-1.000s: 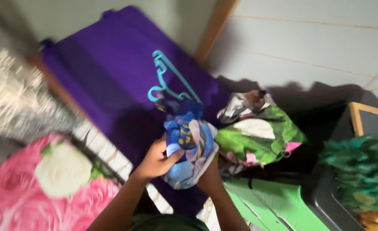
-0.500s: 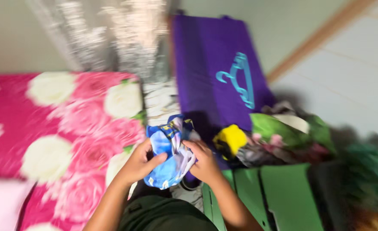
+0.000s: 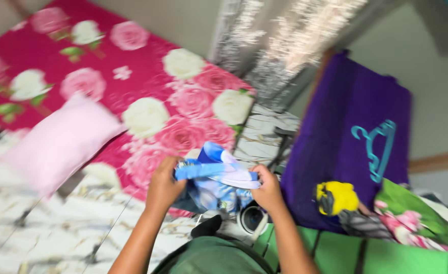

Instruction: The person picks up a pink pillow and a blue floral cloth. They proceed to wrap the cloth around the pillow, adjusting and tucking the fabric to cover the pillow completely. The person then moves the wrapped pillow to a nearby purple surface.

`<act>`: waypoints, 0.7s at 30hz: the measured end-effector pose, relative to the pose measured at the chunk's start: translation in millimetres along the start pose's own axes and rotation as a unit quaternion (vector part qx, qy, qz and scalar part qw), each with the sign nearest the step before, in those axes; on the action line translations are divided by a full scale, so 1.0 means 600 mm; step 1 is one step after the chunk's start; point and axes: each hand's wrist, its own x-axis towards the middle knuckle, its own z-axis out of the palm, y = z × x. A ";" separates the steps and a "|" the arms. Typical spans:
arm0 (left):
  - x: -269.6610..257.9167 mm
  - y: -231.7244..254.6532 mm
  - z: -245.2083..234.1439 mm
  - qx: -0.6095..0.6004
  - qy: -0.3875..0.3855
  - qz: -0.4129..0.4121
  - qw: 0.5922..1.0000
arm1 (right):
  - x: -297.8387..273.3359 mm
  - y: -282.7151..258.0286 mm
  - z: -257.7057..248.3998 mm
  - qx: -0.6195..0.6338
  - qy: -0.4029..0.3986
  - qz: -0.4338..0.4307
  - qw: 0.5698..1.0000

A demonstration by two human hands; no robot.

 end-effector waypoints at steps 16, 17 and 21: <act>-0.412 -0.250 -0.245 -0.322 0.066 -0.373 0.868 | 0.001 0.108 0.280 -0.128 -0.146 0.114 0.974; -0.416 -0.232 -0.243 -0.462 0.099 -0.370 0.800 | -0.021 0.109 0.302 -0.125 -0.174 0.108 0.971; -0.383 -0.169 -0.248 -0.438 0.147 -0.360 0.811 | -0.122 0.037 0.397 -0.062 -0.307 -0.063 0.947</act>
